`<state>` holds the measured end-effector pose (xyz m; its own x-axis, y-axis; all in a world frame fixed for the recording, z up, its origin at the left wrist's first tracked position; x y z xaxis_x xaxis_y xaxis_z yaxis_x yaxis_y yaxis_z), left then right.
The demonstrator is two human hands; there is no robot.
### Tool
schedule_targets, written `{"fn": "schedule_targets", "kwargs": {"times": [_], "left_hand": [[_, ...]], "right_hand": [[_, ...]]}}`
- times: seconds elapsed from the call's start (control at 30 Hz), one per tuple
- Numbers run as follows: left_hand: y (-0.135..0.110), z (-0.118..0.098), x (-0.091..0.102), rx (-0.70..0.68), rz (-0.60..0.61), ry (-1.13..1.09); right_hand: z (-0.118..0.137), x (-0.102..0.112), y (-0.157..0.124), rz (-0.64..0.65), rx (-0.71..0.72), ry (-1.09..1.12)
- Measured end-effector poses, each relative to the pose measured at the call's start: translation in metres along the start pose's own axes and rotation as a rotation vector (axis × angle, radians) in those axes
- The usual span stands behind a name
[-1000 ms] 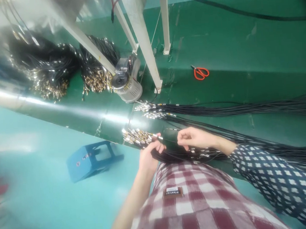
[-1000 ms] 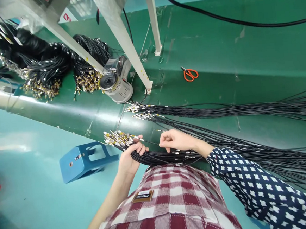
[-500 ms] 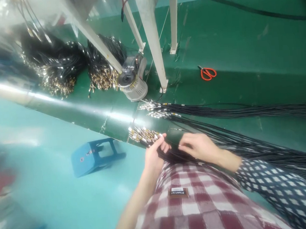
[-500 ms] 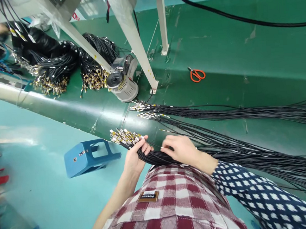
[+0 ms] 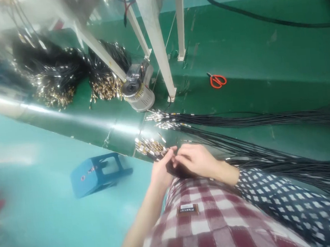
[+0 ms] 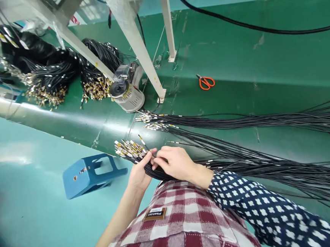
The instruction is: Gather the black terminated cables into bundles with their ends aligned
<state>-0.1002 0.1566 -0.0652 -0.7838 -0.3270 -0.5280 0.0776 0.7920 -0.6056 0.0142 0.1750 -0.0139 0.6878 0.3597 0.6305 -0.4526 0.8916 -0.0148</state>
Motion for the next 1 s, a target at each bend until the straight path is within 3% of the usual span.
{"fn": "schedule_targets", "kwargs": {"times": [0.07, 0.13, 0.23, 0.33, 0.43, 0.67, 0.83, 1.0], "left_hand": [[0.001, 0.002, 0.003, 0.041, 0.025, 0.031], [0.002, 0.002, 0.003, 0.042, 0.068, 0.052], [0.003, -0.002, 0.006, -0.015, 0.064, 0.031], [0.004, 0.002, 0.003, 0.005, 0.105, 0.002], [0.005, 0.003, 0.001, -0.001, 0.104, -0.048], [0.007, 0.001, -0.004, -0.049, 0.014, -0.083], [0.009, 0.0, -0.005, -0.049, -0.012, -0.101], [0.009, 0.001, -0.007, -0.016, -0.033, -0.056]], "right_hand": [[-0.011, -0.001, 0.004, 0.095, -0.034, 0.028], [-0.043, -0.001, 0.008, 0.154, -0.169, -0.02], [-0.103, 0.004, 0.011, 0.1, -0.438, -0.256], [-0.129, -0.001, 0.013, 0.08, -0.486, -0.299], [-0.123, -0.004, 0.005, 0.105, -0.418, -0.202], [-0.088, 0.014, -0.051, 0.174, -0.362, 0.338], [-0.069, 0.007, -0.072, 0.28, -0.362, 0.405], [-0.058, -0.001, -0.062, 0.233, -0.309, 0.388]]}}
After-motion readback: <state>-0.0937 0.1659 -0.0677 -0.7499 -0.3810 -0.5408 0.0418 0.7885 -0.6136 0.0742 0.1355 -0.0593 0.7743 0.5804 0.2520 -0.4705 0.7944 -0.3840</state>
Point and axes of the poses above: each hand's wrist, its own y-axis towards the middle knuckle, its own x-axis out of the back of the hand, z = x × y, the point moved 7 cm from there along y, towards the middle knuckle, and after that the axes turned 3 degrees about -y, right-handed, at the moved point
